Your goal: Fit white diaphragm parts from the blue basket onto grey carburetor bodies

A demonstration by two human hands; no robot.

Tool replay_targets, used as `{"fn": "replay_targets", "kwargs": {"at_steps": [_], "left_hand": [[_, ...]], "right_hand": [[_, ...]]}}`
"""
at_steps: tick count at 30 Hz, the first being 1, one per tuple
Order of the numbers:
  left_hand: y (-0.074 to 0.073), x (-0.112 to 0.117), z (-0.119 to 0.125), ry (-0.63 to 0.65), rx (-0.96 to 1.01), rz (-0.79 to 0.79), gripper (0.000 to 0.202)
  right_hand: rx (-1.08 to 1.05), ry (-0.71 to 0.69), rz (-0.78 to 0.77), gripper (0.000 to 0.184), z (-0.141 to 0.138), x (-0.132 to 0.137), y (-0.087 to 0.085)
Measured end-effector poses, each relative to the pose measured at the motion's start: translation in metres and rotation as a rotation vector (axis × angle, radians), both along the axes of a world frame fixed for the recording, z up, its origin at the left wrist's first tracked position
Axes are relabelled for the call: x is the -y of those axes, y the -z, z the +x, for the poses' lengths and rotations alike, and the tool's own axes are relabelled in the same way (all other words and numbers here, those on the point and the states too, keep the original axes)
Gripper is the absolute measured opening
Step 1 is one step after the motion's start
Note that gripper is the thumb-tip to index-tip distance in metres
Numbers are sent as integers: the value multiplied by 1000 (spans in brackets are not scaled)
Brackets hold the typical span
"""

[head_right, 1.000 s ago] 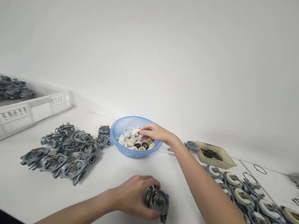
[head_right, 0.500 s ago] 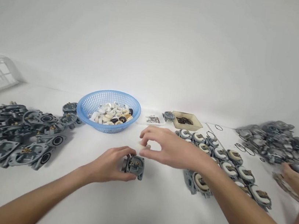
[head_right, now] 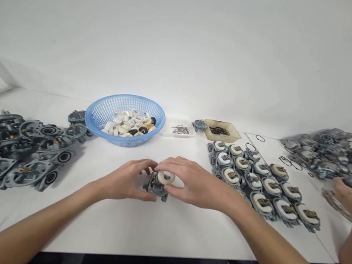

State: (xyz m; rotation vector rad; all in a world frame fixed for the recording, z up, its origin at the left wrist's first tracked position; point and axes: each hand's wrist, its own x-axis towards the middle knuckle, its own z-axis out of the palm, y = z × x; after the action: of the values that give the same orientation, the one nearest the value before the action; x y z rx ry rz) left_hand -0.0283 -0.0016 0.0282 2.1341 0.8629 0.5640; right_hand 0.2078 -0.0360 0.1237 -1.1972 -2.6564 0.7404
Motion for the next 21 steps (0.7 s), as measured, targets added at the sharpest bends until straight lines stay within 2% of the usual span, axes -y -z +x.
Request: {"fn": "replay_targets", "kwargs": {"at_steps": [3,6,10,14,21], "left_hand": [[-5,-8,-10,26,10,-77,69],[-12,-11,-19,46,26,-129,61],[-16,-3,-17,62,40,-146,71],[-8,9,-5,18,44,-59,84],[5,6,4,-1,46,1,55]], "right_hand": [[23,1,-15,38,5,-7,-10],[48,15,-21,38,7,-10,-14],[40,23,30,39,2,-8,-7],[93,22,124,36,-4,-4,5],[181,49,239,29,-17,-5,17]]}}
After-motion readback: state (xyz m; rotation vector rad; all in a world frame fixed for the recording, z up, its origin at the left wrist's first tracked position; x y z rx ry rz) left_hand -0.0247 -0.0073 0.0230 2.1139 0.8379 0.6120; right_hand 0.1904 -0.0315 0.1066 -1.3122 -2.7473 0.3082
